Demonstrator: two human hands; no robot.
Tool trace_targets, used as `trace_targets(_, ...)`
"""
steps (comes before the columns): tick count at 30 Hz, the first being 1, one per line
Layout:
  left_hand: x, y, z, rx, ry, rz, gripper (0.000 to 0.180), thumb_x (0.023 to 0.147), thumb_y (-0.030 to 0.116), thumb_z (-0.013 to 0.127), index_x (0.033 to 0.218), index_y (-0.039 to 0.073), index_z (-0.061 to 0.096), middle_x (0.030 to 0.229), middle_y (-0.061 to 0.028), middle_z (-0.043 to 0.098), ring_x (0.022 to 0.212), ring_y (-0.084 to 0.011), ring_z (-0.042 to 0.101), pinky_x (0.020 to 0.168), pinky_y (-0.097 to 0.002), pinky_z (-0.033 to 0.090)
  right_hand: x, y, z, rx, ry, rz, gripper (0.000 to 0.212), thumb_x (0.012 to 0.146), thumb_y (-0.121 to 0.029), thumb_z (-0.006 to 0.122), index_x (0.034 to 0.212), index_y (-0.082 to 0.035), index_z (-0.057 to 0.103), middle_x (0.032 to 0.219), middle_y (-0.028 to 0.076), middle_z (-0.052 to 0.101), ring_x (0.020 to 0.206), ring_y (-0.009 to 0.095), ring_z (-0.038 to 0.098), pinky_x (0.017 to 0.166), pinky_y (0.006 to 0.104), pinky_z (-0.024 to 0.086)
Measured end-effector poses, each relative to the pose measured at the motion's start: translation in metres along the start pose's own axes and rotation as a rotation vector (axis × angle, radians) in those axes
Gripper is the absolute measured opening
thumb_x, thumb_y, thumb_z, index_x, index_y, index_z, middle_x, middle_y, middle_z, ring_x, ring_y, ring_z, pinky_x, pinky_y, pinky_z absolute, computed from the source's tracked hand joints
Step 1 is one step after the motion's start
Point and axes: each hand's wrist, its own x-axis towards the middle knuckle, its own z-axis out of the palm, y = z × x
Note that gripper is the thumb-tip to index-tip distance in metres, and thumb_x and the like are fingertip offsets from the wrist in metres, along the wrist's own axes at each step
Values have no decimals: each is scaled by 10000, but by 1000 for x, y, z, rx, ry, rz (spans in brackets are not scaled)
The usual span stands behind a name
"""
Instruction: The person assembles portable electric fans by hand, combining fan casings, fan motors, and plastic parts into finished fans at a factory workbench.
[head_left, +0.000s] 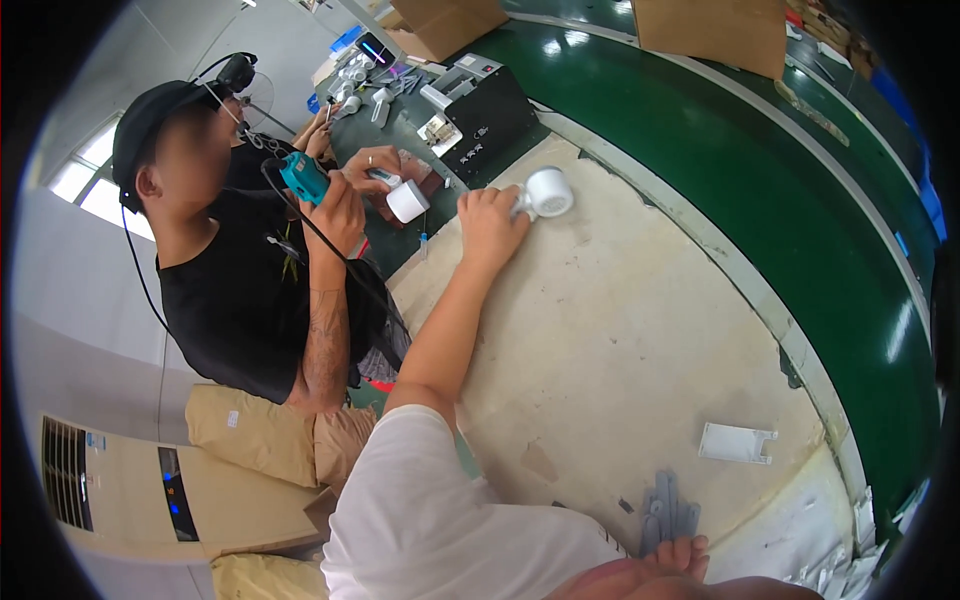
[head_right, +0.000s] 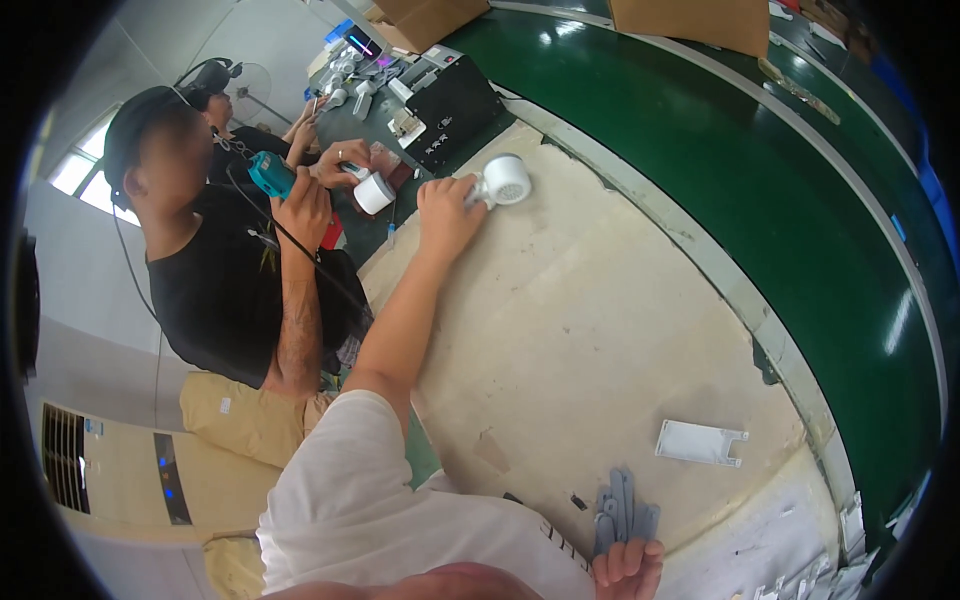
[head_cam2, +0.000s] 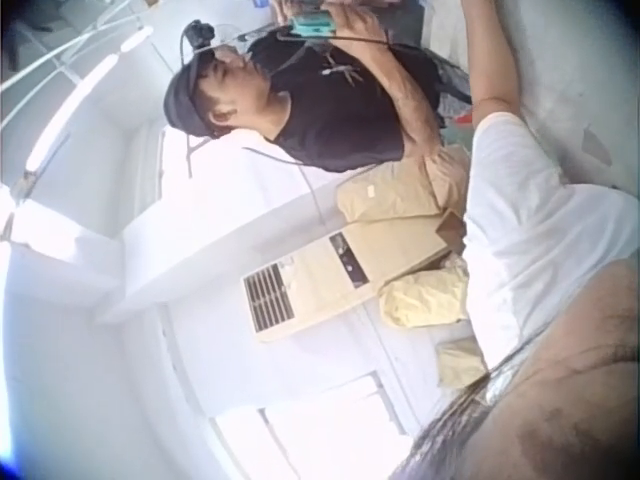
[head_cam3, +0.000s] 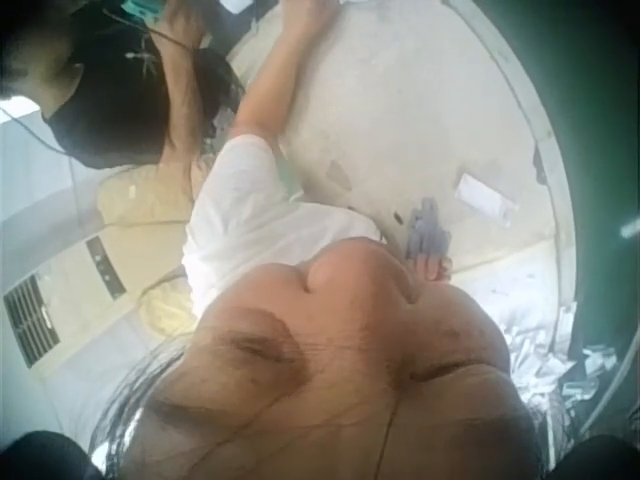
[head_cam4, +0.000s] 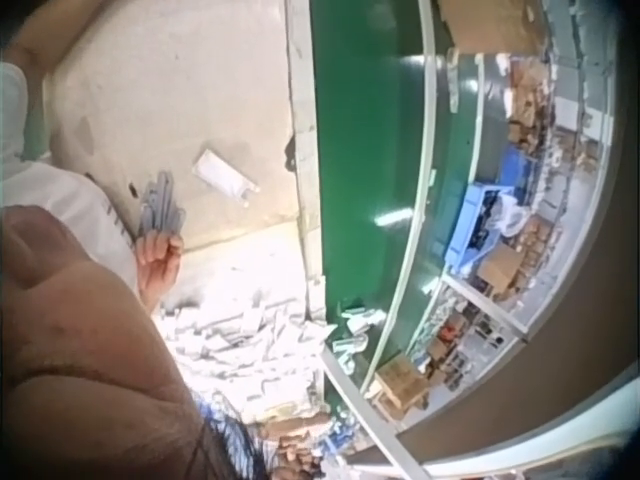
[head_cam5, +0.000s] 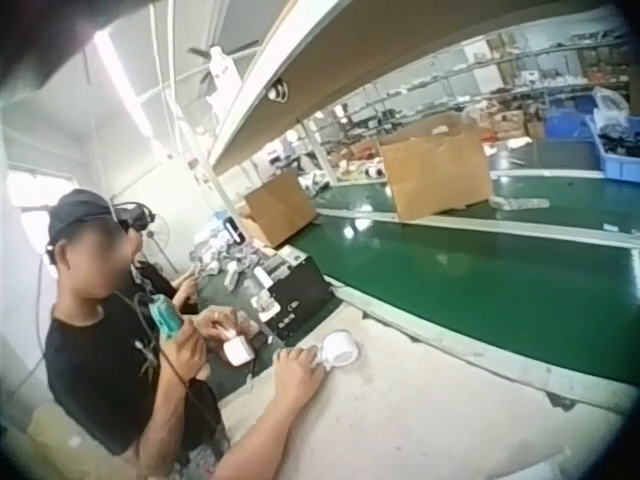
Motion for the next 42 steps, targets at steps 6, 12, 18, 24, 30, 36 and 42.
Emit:
trace_targets(6, 7, -18, -14, 148, -57, -56, 463, 624, 206, 671, 1064, 94, 580, 988, -96, 561, 991, -290, 474, 917, -430, 306, -5, -17, -51, -188, -127, 42, 265, 903, -320, 412, 1113, -174, 483, 786, 14, 441, 702, 173, 395, 611, 340, 364)
trace_targets(12, -47, 108, -45, -608, -100, 116, 558, 571, 3, 647, 1102, 59, 485, 1136, -161, 474, 1069, -349, 422, 905, -464, 331, -15, -25, -64, -289, -25, 54, 236, 915, -343, 412, 1062, -178, 493, 715, 20, 446, 613, 158, 395, 538, 306, 370)
trace_targets(18, -134, 231, -103, -1491, -614, 392, 241, 770, 87, 566, 998, 14, 539, 1100, -148, 527, 960, -333, 513, 808, -419, 429, -33, -11, -57, 147, 254, 193, 378, 813, -262, 432, 1148, -103, 502, 1135, 100, 458, 1082, 320, 384, 905, 511, 297)
trace_targets(24, -159, 234, -96, -1548, -469, 485, 189, 759, 28, 544, 946, 8, 564, 980, -128, 575, 812, -299, 558, 675, -381, 457, 5, 10, -23, 90, -312, 1, 397, 847, -275, 429, 1190, -79, 463, 1111, 92, 422, 1034, 289, 359, 848, 449, 314)
trace_targets(30, -160, 234, -93, -1522, -536, 455, 218, 742, 14, 543, 959, 17, 565, 917, -124, 578, 782, -310, 556, 637, -377, 457, -11, 8, 23, -303, 112, -141, 277, 906, -295, 463, 1101, -108, 525, 756, -12, 411, 659, 122, 355, 590, 250, 328)
trace_targets(36, -167, 231, -93, -1513, -627, 456, 234, 743, 22, 548, 976, 30, 567, 893, -124, 573, 778, -310, 552, 648, -376, 456, 1, 8, 28, -395, 88, -157, 275, 907, -299, 460, 1105, -116, 518, 764, -14, 411, 658, 123, 354, 594, 251, 328)
trace_targets(42, -168, 235, -91, -1508, -666, 437, 233, 745, 32, 550, 978, 34, 563, 890, -124, 573, 779, -312, 552, 644, -384, 452, -13, 8, 24, -362, 173, -117, 276, 907, -317, 456, 1101, -129, 515, 771, -18, 405, 663, 122, 357, 592, 250, 328)
